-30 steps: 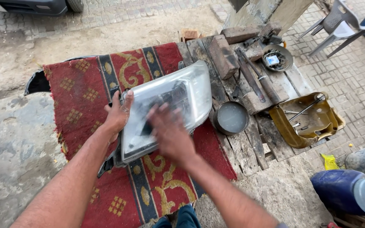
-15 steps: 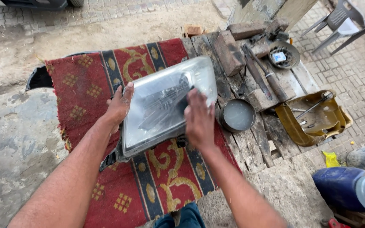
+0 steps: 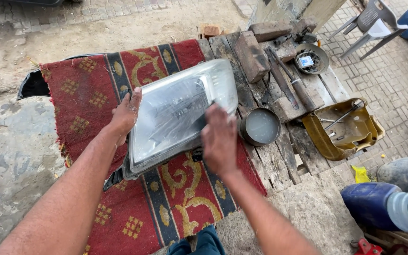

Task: The person rubs a small black sanding block across the surface of a car headlight, using water from a small metal bowl to wet the surface and sanding it with both hands.

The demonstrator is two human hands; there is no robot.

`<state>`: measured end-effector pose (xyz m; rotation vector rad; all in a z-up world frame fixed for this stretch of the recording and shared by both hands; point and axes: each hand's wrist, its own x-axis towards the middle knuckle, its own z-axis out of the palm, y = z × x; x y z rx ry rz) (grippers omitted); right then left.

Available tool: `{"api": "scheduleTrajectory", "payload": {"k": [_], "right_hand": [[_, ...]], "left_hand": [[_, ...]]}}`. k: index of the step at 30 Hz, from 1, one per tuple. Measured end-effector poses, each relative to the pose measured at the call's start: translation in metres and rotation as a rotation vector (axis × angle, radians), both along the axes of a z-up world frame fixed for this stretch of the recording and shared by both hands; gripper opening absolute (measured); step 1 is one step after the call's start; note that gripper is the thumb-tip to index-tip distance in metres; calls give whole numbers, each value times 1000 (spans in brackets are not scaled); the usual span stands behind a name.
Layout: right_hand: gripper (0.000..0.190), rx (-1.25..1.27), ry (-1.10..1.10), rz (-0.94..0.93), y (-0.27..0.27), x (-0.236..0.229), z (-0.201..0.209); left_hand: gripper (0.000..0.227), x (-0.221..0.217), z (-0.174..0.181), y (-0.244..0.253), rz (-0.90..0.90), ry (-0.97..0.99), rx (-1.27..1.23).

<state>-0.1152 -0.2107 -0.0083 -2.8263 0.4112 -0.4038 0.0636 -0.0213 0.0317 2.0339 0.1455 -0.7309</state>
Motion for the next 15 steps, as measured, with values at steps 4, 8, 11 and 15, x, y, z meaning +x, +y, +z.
{"api": "scheduleTrajectory", "payload": {"k": [4,8,11,15], "right_hand": [[53,-150,-229,366,27,-12,-25],[58,-88,-268,285,-20,-13,-11],[62,-16,-292,245,-10,-10,-16],[48,-148,-261,449,66,-4,-11]], "left_hand": [[99,0,4,0,-18,14,1],[102,1,-3,4,-14,22,-23],[101,7,-18,4,1,6,-28],[99,-1,3,1,2,35,-20]]}}
